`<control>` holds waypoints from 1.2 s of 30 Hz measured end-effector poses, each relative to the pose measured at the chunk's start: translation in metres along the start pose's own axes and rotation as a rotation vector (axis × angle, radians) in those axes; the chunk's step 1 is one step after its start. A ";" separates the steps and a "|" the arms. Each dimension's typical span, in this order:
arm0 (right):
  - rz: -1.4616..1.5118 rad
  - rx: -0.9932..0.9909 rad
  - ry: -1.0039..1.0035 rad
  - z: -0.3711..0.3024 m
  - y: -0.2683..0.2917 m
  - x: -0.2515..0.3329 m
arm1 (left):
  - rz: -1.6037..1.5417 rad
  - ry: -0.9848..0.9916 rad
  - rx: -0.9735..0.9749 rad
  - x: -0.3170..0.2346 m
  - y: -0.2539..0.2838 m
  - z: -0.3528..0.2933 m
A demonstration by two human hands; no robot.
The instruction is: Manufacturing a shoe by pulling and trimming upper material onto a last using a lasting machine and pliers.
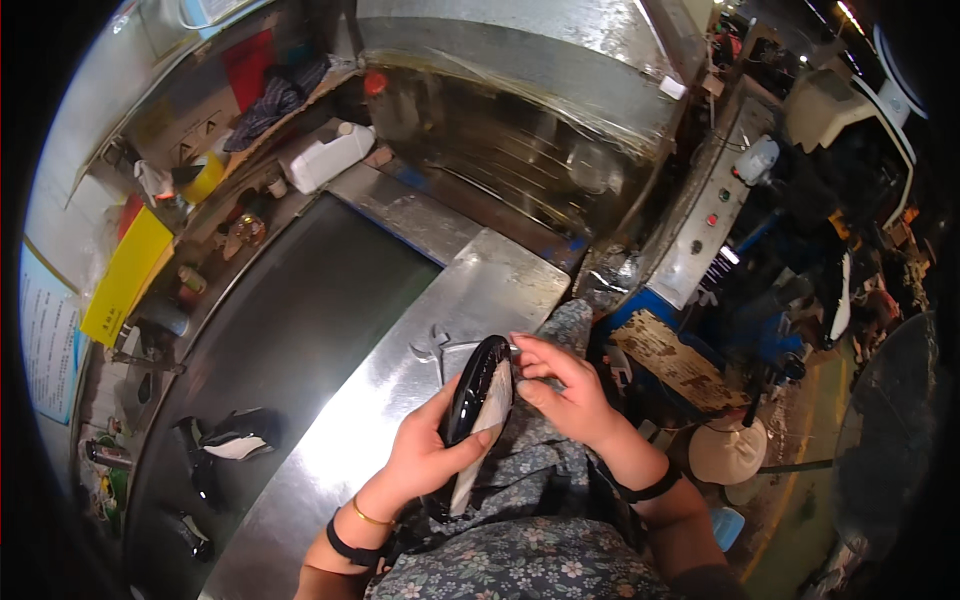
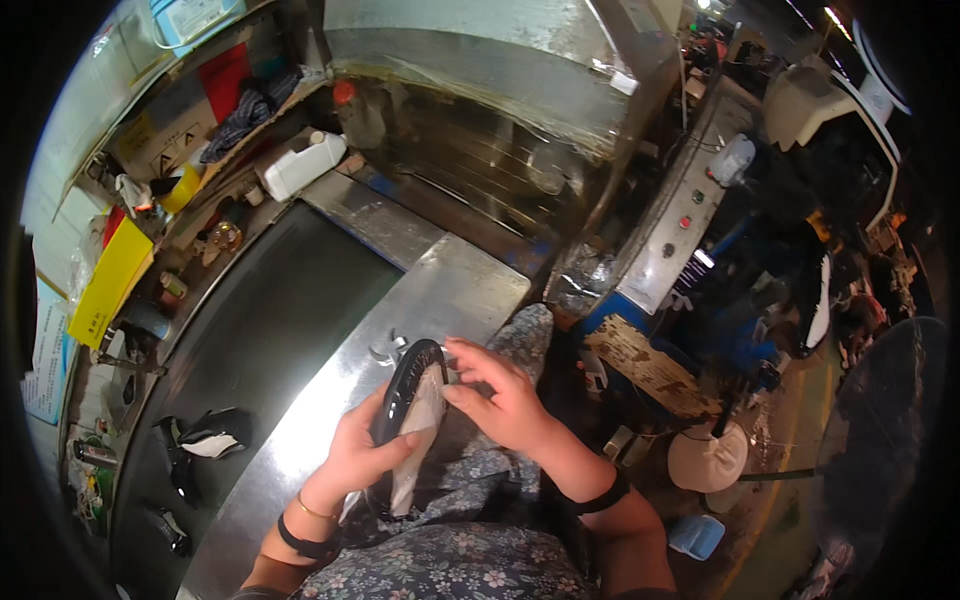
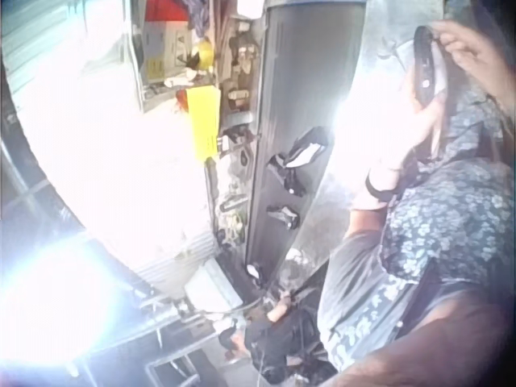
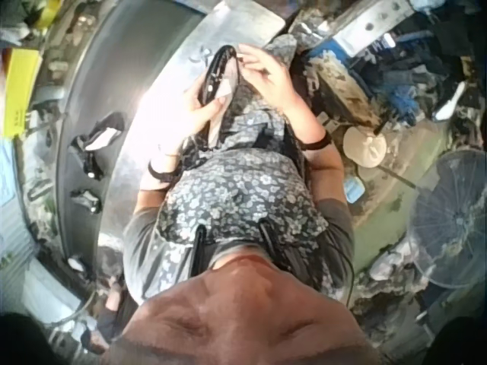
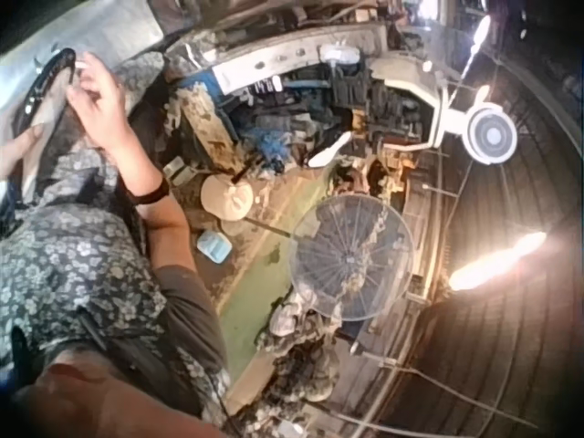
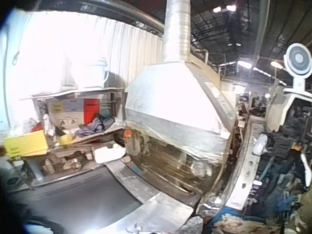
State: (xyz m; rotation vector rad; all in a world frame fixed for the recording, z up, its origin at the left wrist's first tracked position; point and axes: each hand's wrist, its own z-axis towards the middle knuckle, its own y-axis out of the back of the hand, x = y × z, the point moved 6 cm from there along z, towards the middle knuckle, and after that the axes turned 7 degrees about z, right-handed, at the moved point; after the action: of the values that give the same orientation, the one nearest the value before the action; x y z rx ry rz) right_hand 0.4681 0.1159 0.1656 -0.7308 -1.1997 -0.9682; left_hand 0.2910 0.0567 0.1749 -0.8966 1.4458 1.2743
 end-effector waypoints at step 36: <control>0.452 -0.087 -0.238 -0.004 -0.020 -0.089 | 0.083 0.161 0.104 0.054 -0.058 0.027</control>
State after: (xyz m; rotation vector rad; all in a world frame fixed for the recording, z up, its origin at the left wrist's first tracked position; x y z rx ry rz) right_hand 0.4449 0.1231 0.0770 -1.1540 -1.1316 -0.5696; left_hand 0.3378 0.0767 0.1080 -0.8934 1.6756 1.1972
